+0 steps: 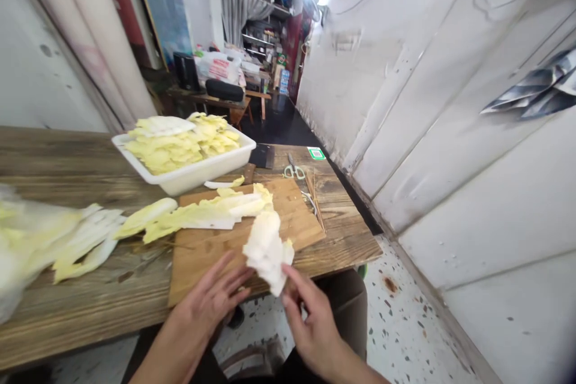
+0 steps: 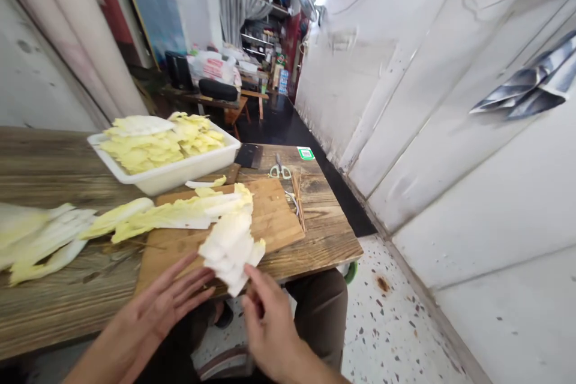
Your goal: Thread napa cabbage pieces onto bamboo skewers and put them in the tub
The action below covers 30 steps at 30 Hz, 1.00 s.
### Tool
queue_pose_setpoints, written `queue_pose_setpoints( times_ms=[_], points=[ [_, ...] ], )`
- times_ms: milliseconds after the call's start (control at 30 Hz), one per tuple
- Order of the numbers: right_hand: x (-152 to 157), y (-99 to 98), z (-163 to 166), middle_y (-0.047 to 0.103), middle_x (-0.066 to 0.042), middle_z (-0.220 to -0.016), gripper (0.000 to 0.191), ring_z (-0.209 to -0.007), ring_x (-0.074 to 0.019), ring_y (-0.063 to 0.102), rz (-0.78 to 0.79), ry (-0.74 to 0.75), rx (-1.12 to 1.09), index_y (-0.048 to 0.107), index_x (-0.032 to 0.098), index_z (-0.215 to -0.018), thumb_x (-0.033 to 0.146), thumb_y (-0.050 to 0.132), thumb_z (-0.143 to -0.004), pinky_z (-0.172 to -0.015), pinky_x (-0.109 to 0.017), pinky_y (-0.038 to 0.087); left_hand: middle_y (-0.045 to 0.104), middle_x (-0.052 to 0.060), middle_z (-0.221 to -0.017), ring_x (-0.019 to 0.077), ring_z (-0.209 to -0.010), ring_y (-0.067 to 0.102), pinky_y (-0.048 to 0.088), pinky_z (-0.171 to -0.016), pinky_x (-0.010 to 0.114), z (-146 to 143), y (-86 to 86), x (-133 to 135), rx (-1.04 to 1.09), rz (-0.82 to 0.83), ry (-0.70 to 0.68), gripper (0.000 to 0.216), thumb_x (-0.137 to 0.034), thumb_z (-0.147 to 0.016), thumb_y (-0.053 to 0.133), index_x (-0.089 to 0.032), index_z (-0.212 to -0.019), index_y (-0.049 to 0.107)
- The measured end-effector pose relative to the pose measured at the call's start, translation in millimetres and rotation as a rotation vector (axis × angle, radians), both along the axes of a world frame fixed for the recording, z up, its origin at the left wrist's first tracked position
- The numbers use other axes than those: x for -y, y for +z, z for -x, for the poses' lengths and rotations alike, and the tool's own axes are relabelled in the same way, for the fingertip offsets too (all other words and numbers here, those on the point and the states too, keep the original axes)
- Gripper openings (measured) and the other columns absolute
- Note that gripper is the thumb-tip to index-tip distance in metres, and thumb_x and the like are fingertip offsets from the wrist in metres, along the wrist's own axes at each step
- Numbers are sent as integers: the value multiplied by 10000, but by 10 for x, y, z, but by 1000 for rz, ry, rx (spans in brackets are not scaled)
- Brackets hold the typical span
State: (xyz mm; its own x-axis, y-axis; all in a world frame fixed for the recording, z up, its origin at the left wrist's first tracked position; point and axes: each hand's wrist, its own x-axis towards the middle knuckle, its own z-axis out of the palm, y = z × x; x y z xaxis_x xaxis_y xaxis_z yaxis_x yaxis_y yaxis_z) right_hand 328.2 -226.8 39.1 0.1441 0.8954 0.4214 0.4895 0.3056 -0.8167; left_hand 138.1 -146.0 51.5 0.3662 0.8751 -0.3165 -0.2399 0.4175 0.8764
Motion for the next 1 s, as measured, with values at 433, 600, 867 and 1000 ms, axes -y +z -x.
queue_pose_setpoints(
  times_ms=[433, 600, 867, 1000],
  points=[
    [-467, -665, 455, 621, -137, -1360, 943, -1118, -279, 657, -67, 292, 494, 104, 271, -1613, 93, 548, -800, -922, -379, 558, 748, 104, -1181, 271, -1097, 708, 588, -963, 365, -169, 409, -317, 200, 157, 295, 485, -159, -739, 803, -181, -1207, 675],
    [-594, -599, 418, 705, -106, -1216, 815, -962, -238, 710, -209, 196, 505, 160, 218, -1594, 124, 514, -866, -820, -309, 580, 757, 107, -1145, 228, -1031, 732, 610, -914, 340, -85, 489, -548, 208, 138, 387, 317, -73, -855, 650, -160, -1157, 689],
    [-873, 97, 87, 705, -67, -797, 281, -671, -189, 617, -350, 95, 523, 649, 161, -1026, 76, 408, -910, -626, -293, 494, 722, 84, -1238, 278, -1142, 680, 614, -894, 350, -10, 493, -511, 224, 97, 315, 635, -189, -688, 850, -233, -1278, 621],
    [-1090, 440, -104, 730, -53, -797, 246, -730, -170, 648, -115, 234, 247, 733, 188, -969, 227, 490, -977, -688, -280, 499, 736, 85, -1205, 283, -1145, 676, 588, -924, 327, 24, 430, -442, 144, -85, 314, 696, -481, -691, 838, -244, -1299, 596]
  ],
)
